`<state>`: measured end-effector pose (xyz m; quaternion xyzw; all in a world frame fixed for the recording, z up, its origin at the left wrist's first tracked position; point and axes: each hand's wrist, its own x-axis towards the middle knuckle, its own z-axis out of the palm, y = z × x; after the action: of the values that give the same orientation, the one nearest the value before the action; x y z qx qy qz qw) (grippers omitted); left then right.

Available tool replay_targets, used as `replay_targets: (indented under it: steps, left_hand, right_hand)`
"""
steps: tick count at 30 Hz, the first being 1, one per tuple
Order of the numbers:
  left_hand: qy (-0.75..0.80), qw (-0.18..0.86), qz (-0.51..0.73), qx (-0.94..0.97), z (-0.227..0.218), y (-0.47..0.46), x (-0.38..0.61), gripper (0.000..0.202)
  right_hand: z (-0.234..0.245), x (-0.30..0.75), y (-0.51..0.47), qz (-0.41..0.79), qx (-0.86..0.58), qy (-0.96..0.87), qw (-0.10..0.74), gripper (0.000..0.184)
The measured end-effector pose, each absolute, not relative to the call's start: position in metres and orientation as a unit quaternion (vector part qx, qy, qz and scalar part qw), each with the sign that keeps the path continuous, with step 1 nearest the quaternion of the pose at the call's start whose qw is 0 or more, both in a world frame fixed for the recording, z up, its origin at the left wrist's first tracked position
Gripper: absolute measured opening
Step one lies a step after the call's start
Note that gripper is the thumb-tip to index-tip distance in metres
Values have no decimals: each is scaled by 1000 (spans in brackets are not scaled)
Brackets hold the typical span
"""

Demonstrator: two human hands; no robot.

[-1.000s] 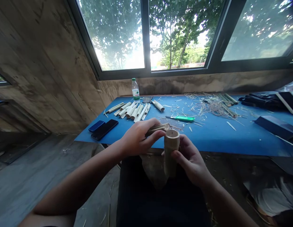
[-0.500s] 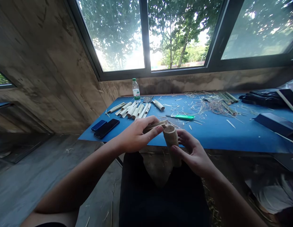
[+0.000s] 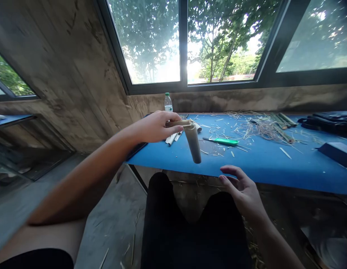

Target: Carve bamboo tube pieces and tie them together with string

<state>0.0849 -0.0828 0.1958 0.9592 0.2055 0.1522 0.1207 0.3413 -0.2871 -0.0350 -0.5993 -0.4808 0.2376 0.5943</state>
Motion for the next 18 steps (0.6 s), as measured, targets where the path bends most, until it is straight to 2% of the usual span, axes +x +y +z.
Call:
replay_targets:
  steps: [4, 8, 18]
  left_hand:
    - [166, 215, 80, 959, 204, -59, 81, 35]
    - [188, 184, 94, 960, 210, -44, 78, 36]
    - [208, 123, 8, 970, 254, -25, 81, 35]
  right_hand:
    - [-42, 348, -295, 227, -614, -486, 578, 34]
    - [-45, 354, -298, 204, -626, -494, 568, 35]
    - [-54, 352, -295, 214, -632, -476, 573, 38]
